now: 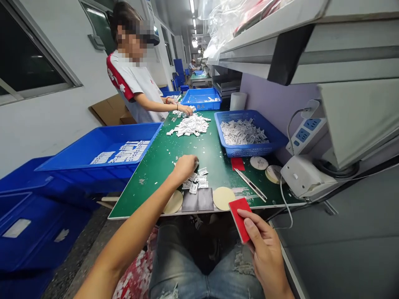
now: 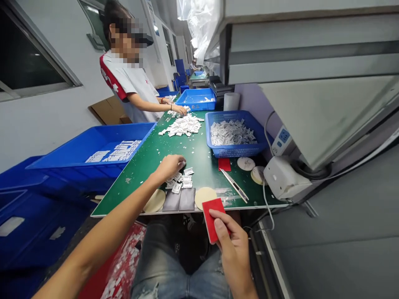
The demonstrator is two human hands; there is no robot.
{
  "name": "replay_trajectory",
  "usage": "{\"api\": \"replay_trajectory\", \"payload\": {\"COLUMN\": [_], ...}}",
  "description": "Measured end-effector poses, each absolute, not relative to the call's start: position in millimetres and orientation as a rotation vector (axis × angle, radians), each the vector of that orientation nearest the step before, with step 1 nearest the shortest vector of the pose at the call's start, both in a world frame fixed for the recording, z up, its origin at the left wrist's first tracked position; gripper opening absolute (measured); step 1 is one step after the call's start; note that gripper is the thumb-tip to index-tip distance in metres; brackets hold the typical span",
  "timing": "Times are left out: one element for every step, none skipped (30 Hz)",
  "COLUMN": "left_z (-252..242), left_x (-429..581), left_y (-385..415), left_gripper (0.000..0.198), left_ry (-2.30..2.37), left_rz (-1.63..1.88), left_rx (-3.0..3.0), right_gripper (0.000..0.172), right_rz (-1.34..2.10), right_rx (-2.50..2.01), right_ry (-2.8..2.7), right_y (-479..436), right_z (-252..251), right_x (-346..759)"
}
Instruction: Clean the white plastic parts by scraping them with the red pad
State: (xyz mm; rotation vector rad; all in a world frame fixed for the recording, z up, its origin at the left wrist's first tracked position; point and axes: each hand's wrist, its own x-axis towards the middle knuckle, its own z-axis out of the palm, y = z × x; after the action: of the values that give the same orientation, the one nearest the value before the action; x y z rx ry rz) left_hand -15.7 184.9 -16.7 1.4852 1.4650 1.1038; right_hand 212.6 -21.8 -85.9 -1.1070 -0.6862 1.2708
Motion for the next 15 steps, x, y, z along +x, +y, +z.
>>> {"api": "replay_trajectory", "payload": {"left_z": [-18,-18,-18,-16,-15,-14,-14,-15,-17,-19,-22,-24,-25,-25,-25], "left_x": [-21,-26,-31,-36,-41,-44,-47,-49,-49,-48,-46,-44,-41,-39,-37], "left_y": [182,177,169,157,141,121,100,78,56,36,18,4,-7,-15,-20], "left_gripper": [0.030,0.029,0.031,0.035,0.041,0.047,0.051,0.051,0.050,0.048,0.048,0.048,0.048,0.048,0.048], "left_ry": [1.453,1.434,1.408,1.379,1.350,1.309,1.264,1.197,1.074,0.982,0.906,0.846,0.819,0.816,0.829], "left_rz": [1.151,1.214,1.291,1.373,1.452,1.516,1.547,1.550,1.516,1.451,1.368,1.288,1.219,1.180,1.164], "left_rx": [1.448,1.406,1.357,1.306,1.256,1.188,1.115,1.010,0.811,0.639,0.489,0.361,0.286,0.263,0.267], "right_gripper": [0.029,0.029,0.029,0.030,0.030,0.029,0.028,0.026,0.024,0.022,0.020,0.020,0.020,0.021,0.024], "right_rz": [1.279,1.275,1.263,1.244,1.227,1.225,1.246,1.277,1.313,1.337,1.343,1.345,1.347,1.333,1.327], "right_rx": [-1.093,-1.078,-1.063,-1.048,-1.029,-1.004,-0.972,-0.930,-0.881,-0.831,-0.789,-0.747,-0.695,-0.656,-0.615], "right_ry": [-0.690,-0.679,-0.656,-0.626,-0.602,-0.593,-0.604,-0.633,-0.685,-0.755,-0.839,-0.942,-1.065,-1.187,-1.328], "right_y": [-21,-20,-18,-17,-15,-13,-12,-12,-11,-12,-12,-11,-10,-7,-3], "right_z": [-85,-83,-81,-79,-77,-75,-73,-71,-69,-67,-64,-61,-55,-49,-41], "right_x": [210,207,203,198,193,187,182,177,173,170,168,166,165,164,162]}}
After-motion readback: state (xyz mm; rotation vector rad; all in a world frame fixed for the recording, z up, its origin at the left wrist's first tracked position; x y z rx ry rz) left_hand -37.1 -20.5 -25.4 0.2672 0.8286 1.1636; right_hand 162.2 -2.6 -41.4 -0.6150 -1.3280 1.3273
